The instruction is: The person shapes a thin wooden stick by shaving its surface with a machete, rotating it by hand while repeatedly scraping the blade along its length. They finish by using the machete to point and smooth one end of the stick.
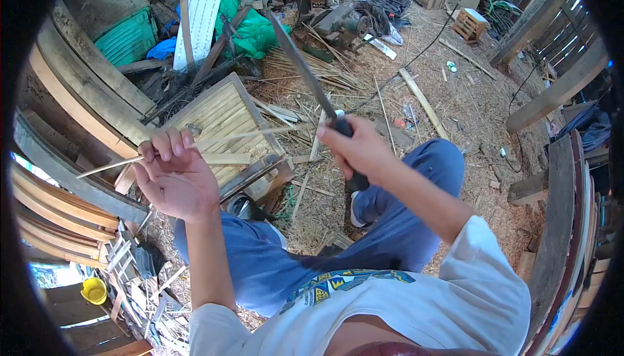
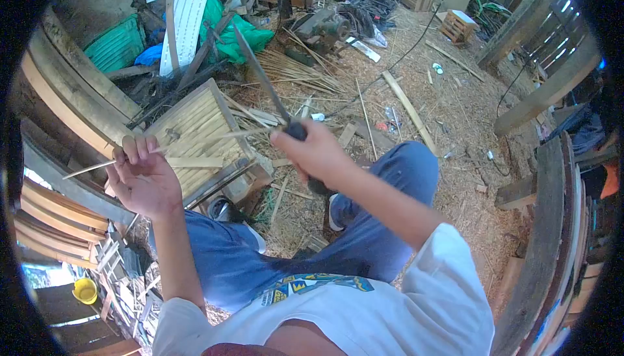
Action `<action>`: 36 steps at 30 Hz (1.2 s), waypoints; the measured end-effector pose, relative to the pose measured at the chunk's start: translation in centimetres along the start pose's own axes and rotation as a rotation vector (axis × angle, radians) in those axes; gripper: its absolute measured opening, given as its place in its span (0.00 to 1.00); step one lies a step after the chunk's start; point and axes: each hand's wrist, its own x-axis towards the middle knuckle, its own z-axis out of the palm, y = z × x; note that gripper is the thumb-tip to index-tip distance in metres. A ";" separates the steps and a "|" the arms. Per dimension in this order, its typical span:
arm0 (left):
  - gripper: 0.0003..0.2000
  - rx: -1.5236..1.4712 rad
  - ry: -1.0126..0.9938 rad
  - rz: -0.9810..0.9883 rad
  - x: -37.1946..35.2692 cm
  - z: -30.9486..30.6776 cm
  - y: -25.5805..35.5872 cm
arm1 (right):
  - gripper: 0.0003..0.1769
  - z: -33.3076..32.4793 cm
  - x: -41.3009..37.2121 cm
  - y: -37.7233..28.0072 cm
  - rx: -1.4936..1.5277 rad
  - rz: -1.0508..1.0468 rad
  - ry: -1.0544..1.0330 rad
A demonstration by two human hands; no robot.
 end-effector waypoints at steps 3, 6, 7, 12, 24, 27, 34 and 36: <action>0.17 -0.008 0.012 -0.003 0.5 -0.4 -0.5 | 0.17 -1.1 2.9 -3.7 -0.066 -0.134 0.027; 0.17 -0.041 0.026 -0.024 1.1 -0.6 -2.0 | 0.17 -1.4 6.4 -6.6 0.001 -0.227 0.061; 0.17 -0.054 0.021 -0.028 1.3 -0.5 -2.5 | 0.17 -1.2 7.0 -7.3 0.039 -0.245 0.073; 0.20 -0.203 0.073 -0.077 1.6 0.4 -4.5 | 0.14 -1.3 6.9 -9.1 0.328 -0.229 0.232; 0.25 0.067 0.211 -0.281 2.8 1.4 -9.3 | 0.10 -5.8 14.1 -5.6 0.404 -0.316 0.379; 0.25 0.094 0.252 -0.362 3.0 0.7 -9.7 | 0.10 -6.0 15.0 -5.9 0.481 -0.267 0.373; 0.26 0.292 0.137 -0.933 3.6 -0.1 -6.9 | 0.10 -7.3 17.5 -5.4 0.527 -0.286 0.459; 0.25 0.375 -0.017 -1.036 3.4 1.1 -6.2 | 0.09 -7.4 17.4 -5.6 0.502 -0.301 0.486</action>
